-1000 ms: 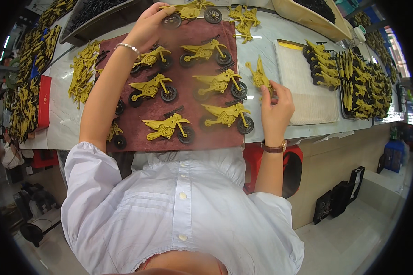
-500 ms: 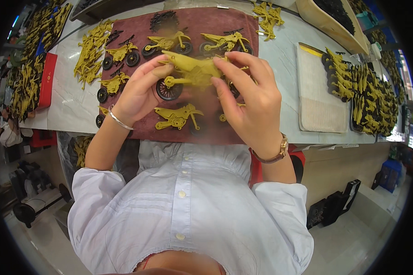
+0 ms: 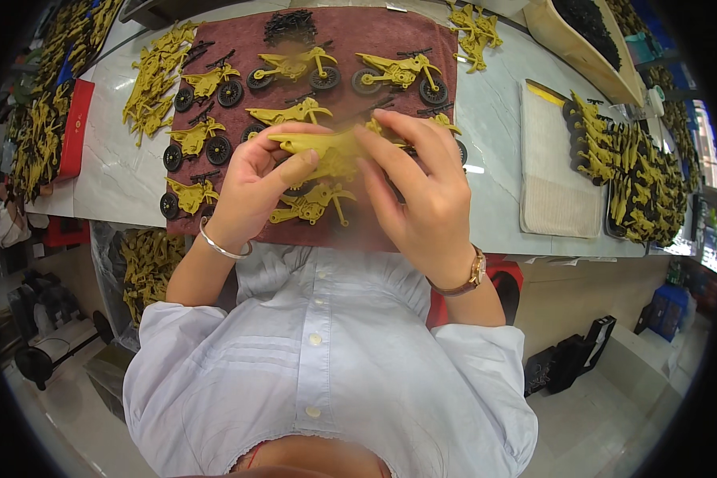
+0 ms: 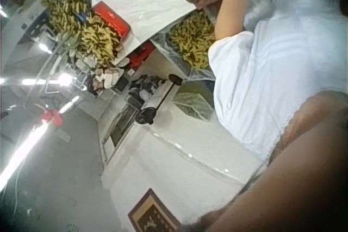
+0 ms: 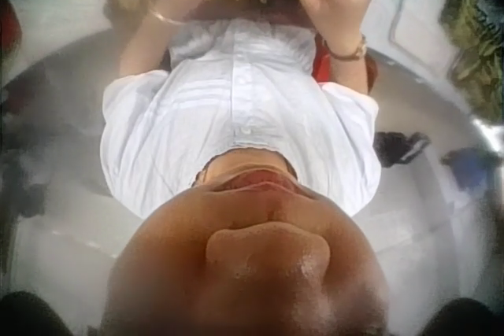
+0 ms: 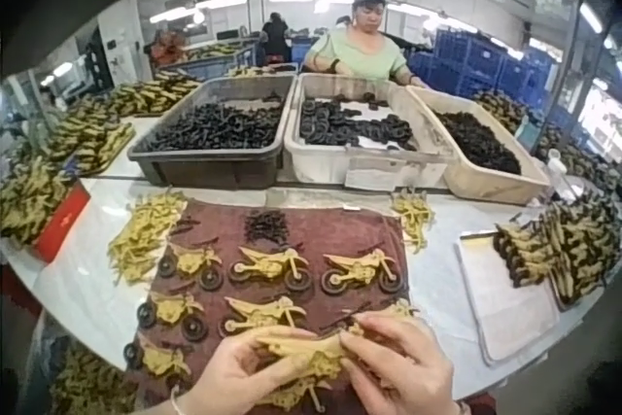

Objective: The person assembles toy motorcycles by picking up motorcycle frame pieces, attaching wheels and parts together by hand, and placing the assembled motorcycles onto the mat.

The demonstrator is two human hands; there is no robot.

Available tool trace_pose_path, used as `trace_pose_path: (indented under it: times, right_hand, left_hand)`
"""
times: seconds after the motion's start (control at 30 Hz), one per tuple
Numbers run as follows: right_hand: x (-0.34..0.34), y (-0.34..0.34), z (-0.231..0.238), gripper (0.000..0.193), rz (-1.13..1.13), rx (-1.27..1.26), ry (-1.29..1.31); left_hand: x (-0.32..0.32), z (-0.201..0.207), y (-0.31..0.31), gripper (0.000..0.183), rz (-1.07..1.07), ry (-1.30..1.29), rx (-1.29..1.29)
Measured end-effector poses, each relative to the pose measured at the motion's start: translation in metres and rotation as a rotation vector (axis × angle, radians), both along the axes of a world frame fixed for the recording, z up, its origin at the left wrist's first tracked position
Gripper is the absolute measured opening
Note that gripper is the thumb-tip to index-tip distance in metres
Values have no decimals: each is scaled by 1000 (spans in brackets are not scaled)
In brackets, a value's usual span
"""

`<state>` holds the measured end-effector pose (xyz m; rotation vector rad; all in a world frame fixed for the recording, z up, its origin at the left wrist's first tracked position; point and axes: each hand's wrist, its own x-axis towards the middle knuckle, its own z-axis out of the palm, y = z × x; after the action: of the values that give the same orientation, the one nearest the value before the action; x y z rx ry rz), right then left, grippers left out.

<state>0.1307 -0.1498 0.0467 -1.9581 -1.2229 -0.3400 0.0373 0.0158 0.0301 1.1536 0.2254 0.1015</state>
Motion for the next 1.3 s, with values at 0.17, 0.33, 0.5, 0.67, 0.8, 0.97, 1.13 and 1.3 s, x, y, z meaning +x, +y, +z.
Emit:
trace_pose_path:
  times: [0.17,0.33,0.5,0.67,0.8,0.97,1.13,1.3]
  right_hand:
    - [-3,3,-2,40,-28,224,282]
    - [5,-4,-9,39,254,240,1023]
    - [6,-7,-10,32,314,230,1146]
    - [1,-3,-14,27,318,233,1121]
    - [-3,0,-24,29,292,347,1163]
    - [-12,8,-26,34,197,663,1390]
    - [-17,4,-29,39,294,637,1467]
    - [-14,3,-22,40,305,286,1209]
  left_hand:
    - [-6,0,1,26,37,-35,33]
    - [-14,4,-3,25,-7,-128,91]
    - [-16,1,1,27,-22,-159,224]
    - [-16,-1,10,27,-64,-136,221]
    - [-12,-2,12,29,-25,-151,189]
    - [-14,-12,6,33,24,-123,-205]
    - [-16,-18,-13,21,214,-122,-172]
    - [-23,-20,-12,18,171,-122,142]
